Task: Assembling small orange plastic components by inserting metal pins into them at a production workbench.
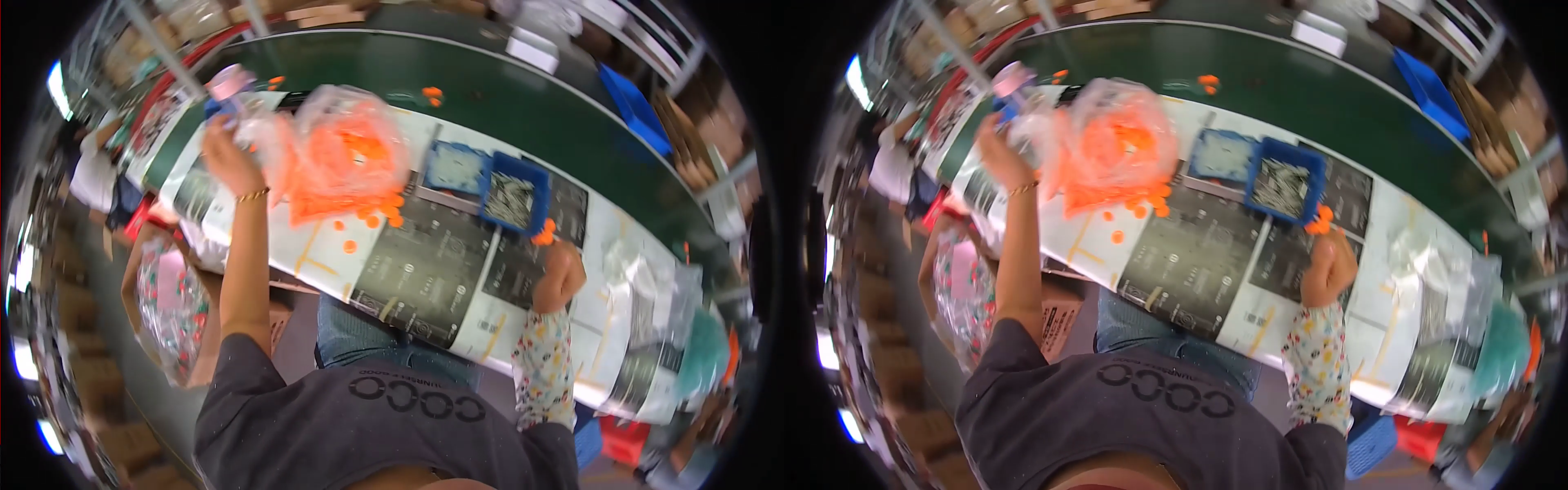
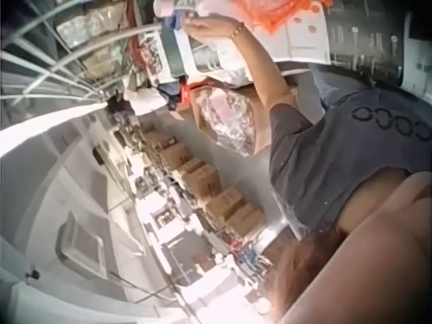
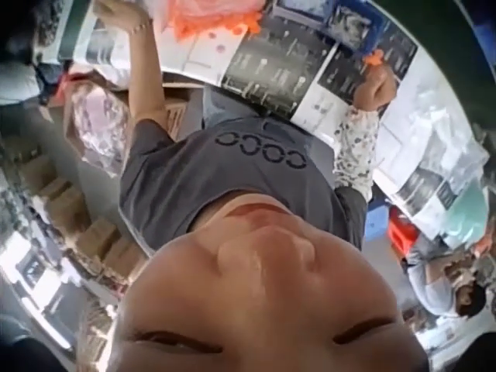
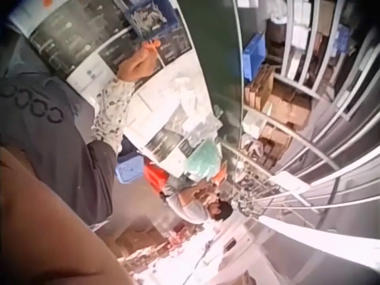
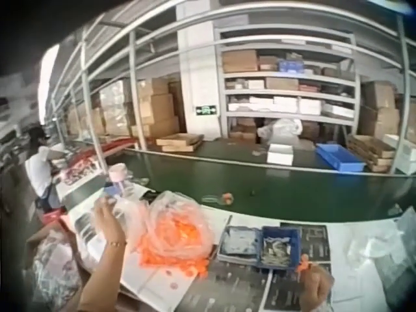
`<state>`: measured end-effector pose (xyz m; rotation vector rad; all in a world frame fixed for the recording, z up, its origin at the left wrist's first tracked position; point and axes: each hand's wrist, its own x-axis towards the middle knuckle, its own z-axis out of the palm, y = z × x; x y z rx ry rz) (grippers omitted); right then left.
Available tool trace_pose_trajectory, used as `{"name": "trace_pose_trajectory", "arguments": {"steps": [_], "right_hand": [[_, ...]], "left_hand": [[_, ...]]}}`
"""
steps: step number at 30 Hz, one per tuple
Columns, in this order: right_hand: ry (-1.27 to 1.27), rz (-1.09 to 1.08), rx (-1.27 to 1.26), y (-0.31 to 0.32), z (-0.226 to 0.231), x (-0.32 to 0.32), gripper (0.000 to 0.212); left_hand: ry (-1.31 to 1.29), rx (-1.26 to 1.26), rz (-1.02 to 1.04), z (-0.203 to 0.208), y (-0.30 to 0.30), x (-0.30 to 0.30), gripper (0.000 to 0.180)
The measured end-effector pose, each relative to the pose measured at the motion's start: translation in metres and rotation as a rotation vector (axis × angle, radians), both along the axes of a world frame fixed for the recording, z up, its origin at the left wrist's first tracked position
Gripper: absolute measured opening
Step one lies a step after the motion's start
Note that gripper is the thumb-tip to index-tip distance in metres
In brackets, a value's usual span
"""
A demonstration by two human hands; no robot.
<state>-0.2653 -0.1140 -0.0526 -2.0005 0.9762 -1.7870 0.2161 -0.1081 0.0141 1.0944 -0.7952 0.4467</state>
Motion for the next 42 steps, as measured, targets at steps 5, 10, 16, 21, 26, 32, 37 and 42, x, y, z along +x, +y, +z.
{"name": "trace_pose_trajectory", "arguments": {"steps": [5, 10, 16, 21, 26, 32, 37, 42], "right_hand": [[0.087, 0.026, -0.049, 0.002, 0.004, 0.03, 0.038], [0.082, 0.044, 0.073, 0.002, 0.004, 0.034, 0.038], [0.04, -0.017, 0.097, 0.004, 0.0, 0.033, 0.04], [0.069, 0.003, 0.171, 0.006, -0.001, 0.032, 0.04], [0.087, -0.004, 0.176, 0.009, 0.003, 0.035, 0.041], [0.116, -0.028, 0.186, 0.01, 0.0, 0.034, 0.042], [0.138, -0.009, 0.21, 0.014, 0.006, 0.038, 0.042], [0.141, -0.009, 0.2, 0.014, 0.007, 0.041, 0.042]], "left_hand": [[-0.037, 0.681, 0.361, -0.1, 0.033, 0.115, 0.019], [-0.202, 1.028, 0.347, -0.127, 0.027, 0.113, 0.022], [-0.396, 1.084, 0.347, -0.135, 0.013, 0.099, 0.028], [-0.212, 1.062, 0.083, -0.122, 0.034, 0.103, 0.03], [-0.341, 1.138, 0.215, -0.128, 0.029, 0.1, 0.028], [-0.251, 0.921, 0.173, -0.114, 0.034, 0.087, 0.027], [-0.041, 0.888, 0.113, -0.106, 0.038, 0.081, 0.027], [-0.081, 0.909, 0.158, -0.105, 0.041, 0.08, 0.023]]}}
